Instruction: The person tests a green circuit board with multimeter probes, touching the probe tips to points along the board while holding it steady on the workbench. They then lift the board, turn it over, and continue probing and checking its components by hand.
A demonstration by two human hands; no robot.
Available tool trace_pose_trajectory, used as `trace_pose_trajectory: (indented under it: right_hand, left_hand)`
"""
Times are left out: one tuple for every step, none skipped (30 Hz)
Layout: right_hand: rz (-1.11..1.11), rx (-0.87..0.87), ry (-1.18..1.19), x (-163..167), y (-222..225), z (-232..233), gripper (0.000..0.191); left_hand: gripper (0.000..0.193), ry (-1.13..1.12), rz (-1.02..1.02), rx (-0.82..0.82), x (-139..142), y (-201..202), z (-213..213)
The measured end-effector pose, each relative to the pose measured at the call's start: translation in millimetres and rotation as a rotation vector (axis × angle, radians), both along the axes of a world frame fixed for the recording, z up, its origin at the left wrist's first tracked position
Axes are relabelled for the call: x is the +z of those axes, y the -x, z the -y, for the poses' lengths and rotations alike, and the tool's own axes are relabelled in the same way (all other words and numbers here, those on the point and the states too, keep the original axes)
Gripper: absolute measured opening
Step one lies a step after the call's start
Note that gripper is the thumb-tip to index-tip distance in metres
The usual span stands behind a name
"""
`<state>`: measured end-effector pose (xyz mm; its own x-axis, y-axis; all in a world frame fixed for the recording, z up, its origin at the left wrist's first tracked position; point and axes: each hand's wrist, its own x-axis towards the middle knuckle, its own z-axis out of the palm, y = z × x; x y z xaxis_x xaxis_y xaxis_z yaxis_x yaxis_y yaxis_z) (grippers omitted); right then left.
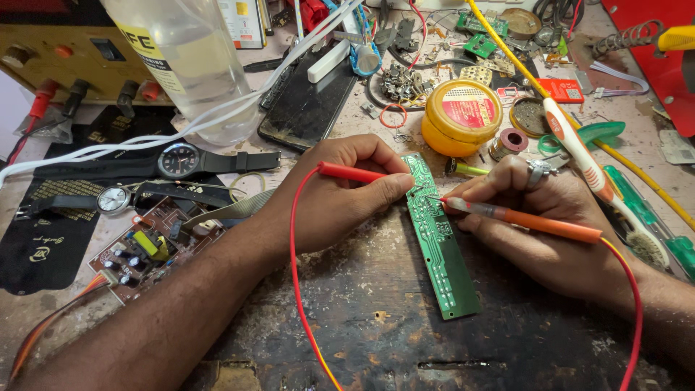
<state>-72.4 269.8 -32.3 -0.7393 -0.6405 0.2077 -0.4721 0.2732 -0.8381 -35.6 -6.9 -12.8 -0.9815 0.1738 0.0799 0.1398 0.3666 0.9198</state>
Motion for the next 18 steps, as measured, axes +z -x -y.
trace_pose_trajectory:
  right_hand:
    - [0.015,0.003,0.008,0.3,0.0,0.3,0.019]
    - [0.03,0.007,0.016,0.7,-0.1,0.7,0.019]
    - [0.045,0.01,0.024,1.2,-0.2,0.9,0.019]
    - [0.049,0.019,0.032,2.0,-0.5,0.8,0.02]
    - [0.053,0.027,0.04,3.1,-0.8,0.3,0.021]
    - [0.057,0.036,0.048,3.9,-1.1,0.2,0.021]
    - [0.054,0.032,0.046,4.1,-1.3,0.6,0.021]
    - [0.051,0.028,0.044,4.3,-1.5,1.1,0.021]
    - [0.048,0.024,0.042,4.6,-1.7,1.4,0.021]
    - [0.058,0.023,0.043,4.9,-1.8,1.6,0.021]
    - [0.068,0.023,0.045,5.4,-1.8,1.8,0.021]
    - [0.08,0.022,0.044,6.4,-1.8,0.8,0.021]
    - [0.091,0.015,0.038,7.0,-1.5,0.7,0.021]
    - [0.103,0.01,0.031,7.2,-1.6,0.8,0.021]
    - [0.115,0.004,0.025,7.3,-1.5,0.9,0.021]
    - [0.117,0.003,0.022,7.5,-1.3,1.0,0.021]
    - [0.121,0.001,0.019,7.8,-0.9,0.6,0.021]
    - [0.123,0.0,0.016,7.9,-0.6,0.6,0.021]
  left_hand:
    - [0.02,0.001,0.0,0.0,0.0,0.0,0.1]
    - [0.02,0.001,0.0,0.0,0.0,0.0,0.3]
    - [0.02,0.002,0.0,0.0,-0.1,0.0,0.3]
    - [0.02,-0.013,0.015,0.003,-0.2,0.1,0.0]
    - [0.02,-0.029,0.03,0.006,-0.5,0.3,-0.5]
    - [0.021,-0.044,0.046,0.009,-0.7,0.3,-0.7]
    - [0.021,-0.053,0.049,0.004,-0.9,0.1,-0.7]
    - [0.021,-0.063,0.052,-0.001,-1.1,-0.2,-0.6]
    - [0.021,-0.073,0.055,-0.005,-1.2,-0.4,-0.6]
    - [0.022,-0.06,0.032,-0.005,-1.4,-0.5,-0.6]
    - [0.022,-0.047,0.009,-0.004,-1.5,-0.4,-0.5]
    - [0.022,-0.036,-0.012,-0.004,-1.7,0.0,-1.6]
    - [0.022,-0.034,-0.012,-0.005,-1.5,0.6,-1.7]
    - [0.022,-0.032,-0.012,-0.004,-1.6,0.5,-1.6]
    - [0.022,-0.03,-0.012,-0.004,-1.4,0.5,-1.6]
    - [0.022,-0.024,-0.013,-0.001,-1.3,0.4,-1.5]
    - [0.022,-0.018,-0.014,0.0,-1.2,0.8,-2.0]
    - [0.022,-0.012,-0.016,0.003,-1.0,0.7,-2.0]
